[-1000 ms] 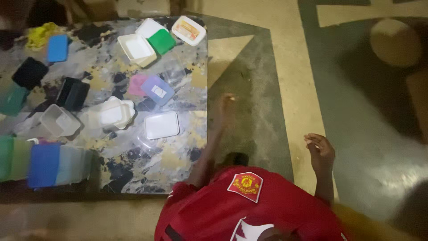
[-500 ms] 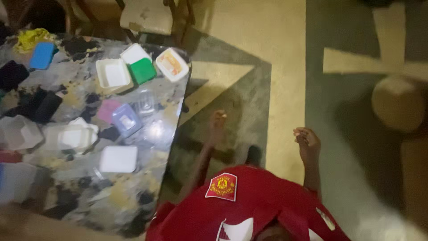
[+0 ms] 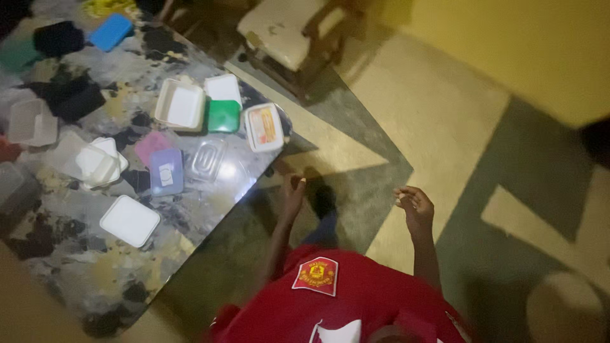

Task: The person fits lids onto plastic containers by hand and stacks the closed containers on the table.

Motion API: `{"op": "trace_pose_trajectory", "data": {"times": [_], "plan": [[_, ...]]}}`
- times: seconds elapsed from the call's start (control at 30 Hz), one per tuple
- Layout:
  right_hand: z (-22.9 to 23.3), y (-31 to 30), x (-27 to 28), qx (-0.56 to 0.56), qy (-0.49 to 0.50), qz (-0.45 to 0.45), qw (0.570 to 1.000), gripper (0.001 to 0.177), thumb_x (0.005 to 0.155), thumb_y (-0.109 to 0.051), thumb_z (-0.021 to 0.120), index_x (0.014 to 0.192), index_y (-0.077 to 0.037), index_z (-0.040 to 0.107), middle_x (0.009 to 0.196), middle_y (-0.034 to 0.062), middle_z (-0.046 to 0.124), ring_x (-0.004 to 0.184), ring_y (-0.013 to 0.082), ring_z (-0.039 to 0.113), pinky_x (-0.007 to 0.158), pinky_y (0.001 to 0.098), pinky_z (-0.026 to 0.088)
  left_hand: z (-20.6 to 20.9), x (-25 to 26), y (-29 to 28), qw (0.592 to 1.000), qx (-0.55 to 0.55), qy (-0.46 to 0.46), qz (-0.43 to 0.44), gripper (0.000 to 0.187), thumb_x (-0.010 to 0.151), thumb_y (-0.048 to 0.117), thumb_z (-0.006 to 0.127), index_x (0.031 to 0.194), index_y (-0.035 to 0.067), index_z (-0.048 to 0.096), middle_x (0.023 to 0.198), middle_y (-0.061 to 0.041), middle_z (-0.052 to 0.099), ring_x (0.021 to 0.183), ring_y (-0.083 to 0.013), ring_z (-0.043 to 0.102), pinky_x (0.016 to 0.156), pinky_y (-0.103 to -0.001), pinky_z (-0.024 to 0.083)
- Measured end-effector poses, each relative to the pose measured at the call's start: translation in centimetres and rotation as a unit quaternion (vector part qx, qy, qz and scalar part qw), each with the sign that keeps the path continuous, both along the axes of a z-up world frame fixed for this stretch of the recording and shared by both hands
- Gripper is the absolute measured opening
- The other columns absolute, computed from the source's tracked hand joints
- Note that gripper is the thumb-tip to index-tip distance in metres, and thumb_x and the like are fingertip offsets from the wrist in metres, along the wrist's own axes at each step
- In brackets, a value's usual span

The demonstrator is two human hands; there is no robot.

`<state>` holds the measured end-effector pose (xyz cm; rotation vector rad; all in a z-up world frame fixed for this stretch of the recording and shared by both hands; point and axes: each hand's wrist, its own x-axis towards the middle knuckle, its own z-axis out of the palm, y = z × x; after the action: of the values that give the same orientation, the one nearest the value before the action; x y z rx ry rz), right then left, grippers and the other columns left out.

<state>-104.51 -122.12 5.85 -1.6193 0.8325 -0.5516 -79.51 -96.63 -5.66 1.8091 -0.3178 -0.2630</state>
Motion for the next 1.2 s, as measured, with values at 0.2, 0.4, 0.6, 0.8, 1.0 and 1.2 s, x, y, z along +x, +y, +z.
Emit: {"op": "trace_pose_trajectory", "data": {"times": [0.2,0.4,0.6,0.8,1.0,1.2], "plan": [[0.4,-10.1,11.0,-0.034,0.044,0.048,0.997,0.034,0.095,-0.022,0.067,0.122,0.000,0.067,0.112,0.0138,0.073,0.101,0.0234,0.071,0.088,0.0389,0.058,0.0,11.8,-6.4,0.997,0.007,-0.025,0.078,0.024,0.094,0.022,0.069,0.111,0.004,0.067,0.102,-0.013,0.072,0.091,-0.0235,0.071,0.080,-0.036,0.057],[2.6,-19.5,22.6,-0.019,-0.013,0.096,0.995,0.028,0.101,-0.017,0.063,0.121,0.002,0.065,0.114,0.0161,0.071,0.104,0.0248,0.071,0.090,0.0398,0.060,6.3,23.8,-15.4,0.988,-0.012,-0.100,0.121,0.027,0.094,0.017,0.070,0.117,0.003,0.065,0.109,-0.013,0.072,0.094,-0.0232,0.071,0.080,-0.035,0.058],[1.5,-26.0,34.3,0.000,-0.007,0.130,0.992,0.024,0.103,-0.014,0.060,0.120,0.002,0.065,0.116,0.0164,0.072,0.105,0.0248,0.072,0.089,0.0396,0.060,10.2,28.7,-23.0,0.992,-0.054,-0.038,0.111,0.026,0.097,0.017,0.066,0.119,0.005,0.062,0.113,-0.011,0.070,0.096,-0.0234,0.070,0.080,-0.036,0.057],[-1.7,-33.4,48.4,0.039,0.029,0.231,0.972,0.025,0.101,-0.013,0.062,0.121,0.002,0.065,0.115,0.0161,0.072,0.106,0.0246,0.072,0.090,0.0385,0.060,6.0,34.5,-25.4,0.976,-0.038,-0.041,0.210,0.027,0.096,0.019,0.066,0.119,0.004,0.063,0.112,-0.011,0.070,0.096,-0.0229,0.070,0.082,-0.036,0.057],[0.5,-38.5,63.8,0.012,0.053,0.358,0.932,0.025,0.100,-0.013,0.062,0.121,-0.001,0.067,0.117,0.0127,0.072,0.105,0.0222,0.070,0.090,0.0362,0.059,3.0,39.7,-22.1,0.882,0.118,-0.219,0.401,0.023,0.094,0.015,0.072,0.115,0.005,0.068,0.111,-0.014,0.070,0.106,-0.0261,0.066,0.093,-0.038,0.052],[1.1,-36.7,77.3,0.027,-0.005,0.515,0.857,0.021,0.102,-0.014,0.065,0.119,-0.003,0.067,0.115,0.0105,0.071,0.105,0.0188,0.069,0.090,0.0337,0.058,2.9,40.3,-22.2,0.832,0.041,-0.047,0.551,0.023,0.094,0.017,0.071,0.113,0.005,0.067,0.101,-0.010,0.073,0.093,-0.0209,0.070,0.082,-0.034,0.055]]}}
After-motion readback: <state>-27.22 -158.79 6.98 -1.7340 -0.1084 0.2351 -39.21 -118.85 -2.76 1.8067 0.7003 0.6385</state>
